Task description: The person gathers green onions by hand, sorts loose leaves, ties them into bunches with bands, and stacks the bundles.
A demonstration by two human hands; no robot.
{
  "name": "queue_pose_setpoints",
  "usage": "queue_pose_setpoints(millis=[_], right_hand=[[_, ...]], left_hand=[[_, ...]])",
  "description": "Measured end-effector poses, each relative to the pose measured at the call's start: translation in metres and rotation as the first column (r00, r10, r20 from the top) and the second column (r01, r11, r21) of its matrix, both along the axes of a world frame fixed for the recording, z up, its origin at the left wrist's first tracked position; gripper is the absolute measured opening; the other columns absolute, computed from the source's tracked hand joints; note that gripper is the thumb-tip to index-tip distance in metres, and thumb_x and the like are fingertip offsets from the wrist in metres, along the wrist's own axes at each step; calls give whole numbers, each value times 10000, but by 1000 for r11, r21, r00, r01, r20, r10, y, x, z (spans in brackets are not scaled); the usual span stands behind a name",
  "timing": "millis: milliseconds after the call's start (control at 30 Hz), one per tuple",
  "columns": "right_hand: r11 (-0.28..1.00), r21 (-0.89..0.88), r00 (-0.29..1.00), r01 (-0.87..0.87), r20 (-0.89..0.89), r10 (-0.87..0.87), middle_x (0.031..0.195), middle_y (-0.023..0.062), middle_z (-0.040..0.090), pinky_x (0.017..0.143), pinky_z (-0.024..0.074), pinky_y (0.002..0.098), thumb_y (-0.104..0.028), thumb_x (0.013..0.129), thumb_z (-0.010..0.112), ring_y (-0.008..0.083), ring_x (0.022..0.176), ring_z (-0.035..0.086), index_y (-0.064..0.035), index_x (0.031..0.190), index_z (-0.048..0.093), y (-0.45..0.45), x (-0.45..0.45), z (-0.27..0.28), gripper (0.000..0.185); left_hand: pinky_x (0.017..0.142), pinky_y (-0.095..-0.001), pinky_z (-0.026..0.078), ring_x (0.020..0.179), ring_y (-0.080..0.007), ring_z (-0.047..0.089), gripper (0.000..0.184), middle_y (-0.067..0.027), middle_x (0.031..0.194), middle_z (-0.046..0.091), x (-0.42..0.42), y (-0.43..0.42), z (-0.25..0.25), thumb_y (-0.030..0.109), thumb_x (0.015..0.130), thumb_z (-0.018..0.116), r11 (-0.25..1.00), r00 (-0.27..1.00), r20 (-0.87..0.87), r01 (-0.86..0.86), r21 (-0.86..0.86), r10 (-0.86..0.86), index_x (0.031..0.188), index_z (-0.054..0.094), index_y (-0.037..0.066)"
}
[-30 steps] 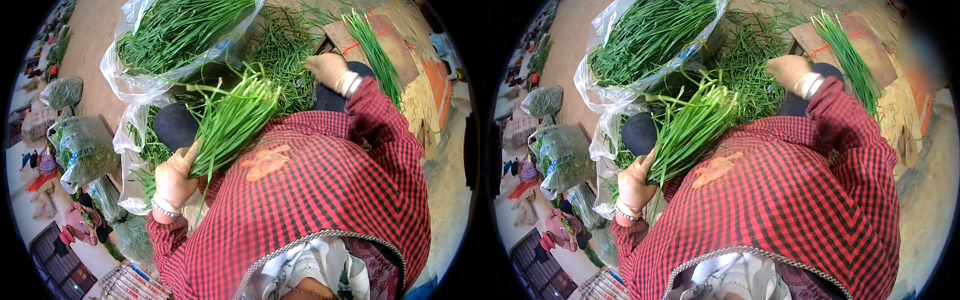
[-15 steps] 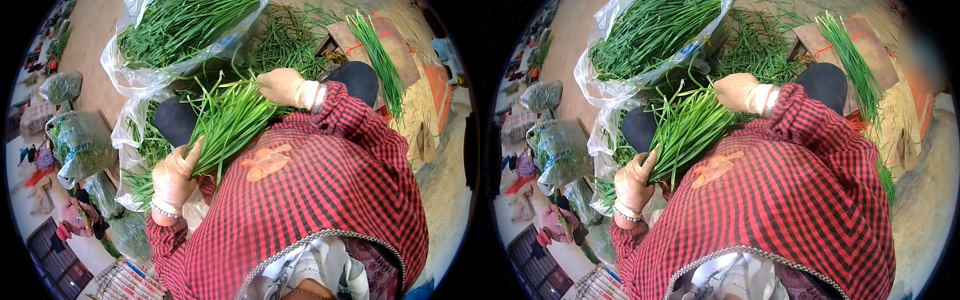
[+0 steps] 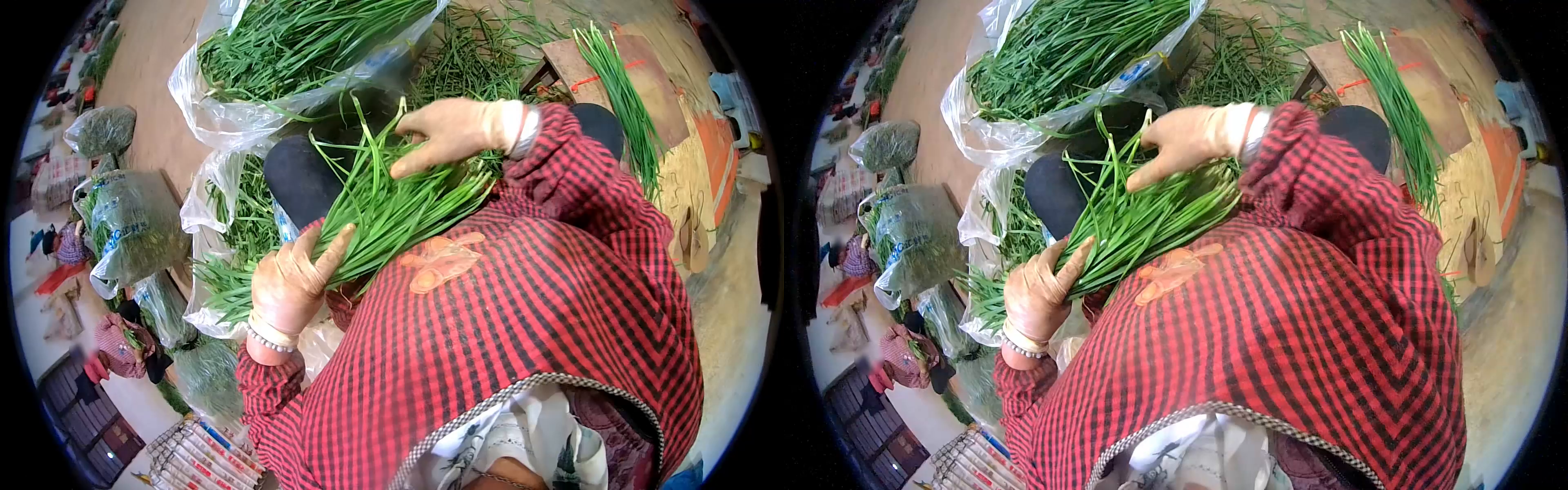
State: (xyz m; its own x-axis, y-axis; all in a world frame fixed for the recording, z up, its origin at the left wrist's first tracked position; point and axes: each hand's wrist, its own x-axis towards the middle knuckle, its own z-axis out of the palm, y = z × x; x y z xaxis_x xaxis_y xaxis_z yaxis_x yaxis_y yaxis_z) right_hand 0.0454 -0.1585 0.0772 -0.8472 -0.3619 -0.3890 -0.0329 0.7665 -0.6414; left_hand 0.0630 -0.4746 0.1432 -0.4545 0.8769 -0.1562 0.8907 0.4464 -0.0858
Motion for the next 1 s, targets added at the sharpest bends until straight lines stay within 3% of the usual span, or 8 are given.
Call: queue_pose_setpoints(millis=[100, 167, 200, 300, 433, 800, 933, 1000], right_hand=[[965, 150, 882, 217, -454, -127, 932, 203, 635, 824, 497, 419, -654, 813, 575, 364, 869, 614, -11, 1096, 630, -12, 5, -26, 704], [923, -97, 856, 372, -350, -382, 907, 183, 639, 776, 496, 398, -626, 866, 538, 331, 846, 609, -11, 950, 676, 2, 9, -23, 636], [895, -205, 918, 396, 70, -390, 850, 172, 647, 730, 495, 386, -604, 909, 496, 313, 818, 622, 7, 864, 686, 0, 15, -2, 642], [996, 89, 993, -3, 117, -8, 904, 205, 673, 833, 500, 405, -734, 849, 437, 376, 858, 637, -14, 938, 709, -19, 20, -9, 774], [949, -272, 987, 159, 8, -163, 858, 203, 666, 730, 489, 441, -449, 858, 564, 363, 804, 632, -27, 881, 703, -32, 32, -64, 445], [866, 430, 967, 254, -141, -214, 1069, 152, 667, 915, 486, 413, -383, 889, 555, 321, 1017, 630, -133, 1176, 655, 89, 12, -67, 393], [952, -302, 831, -54, -542, -126, 1353, 219, 476, 1082, 341, 406, -483, 843, 641, 366, 1272, 439, -7, 1264, 549, 35, -5, 0, 642], [932, -216, 746, -292, -660, 81, 1281, 213, 553, 1047, 369, 415, -521, 825, 643, 358, 1220, 488, -36, 1204, 608, -8, -13, 9, 617]], left_hand=[[627, -357, 508, 798, -227, 634, 758, -54, 1120, 625, 6, -6, 3, 38, 675, 659, 999, 999, 11, -34, -15, 34, 1363, 492, 308], [624, -359, 507, 786, -224, 631, 751, -55, 1112, 621, 12, -12, 2, 43, 680, 660, 995, 996, 39, -84, -49, 86, 1361, 494, 312], [615, -361, 506, 764, -221, 627, 752, -58, 1101, 617, 13, -12, 3, 46, 682, 660, 994, 994, 53, -99, -37, 100, 1364, 491, 314], [601, -361, 504, 751, -218, 625, 756, -59, 1096, 615, 12, -7, 3, 64, 686, 666, 998, 999, 22, -44, -42, 45, 1372, 481, 322], [589, -352, 500, 747, -208, 623, 743, -56, 1085, 616, 10, -2, 3, 106, 712, 662, 998, 1000, 2, 8, -60, -8, 1388, 460, 336], [570, -318, 489, 719, -178, 606, 683, -37, 1079, 636, 7, -12, -3, 105, 738, 639, 998, 996, -73, 55, -14, -56, 1358, 492, 350], [546, -309, 471, 698, -172, 599, 640, -22, 1074, 649, 3, -6, -5, 112, 766, 620, 995, 990, -92, 103, -18, -104, 1342, 504, 363], [543, -311, 468, 700, -172, 599, 632, -23, 1077, 650, 1, 0, -3, 114, 766, 618, 991, 987, -84, 135, -24, -136, 1338, 509, 362]])
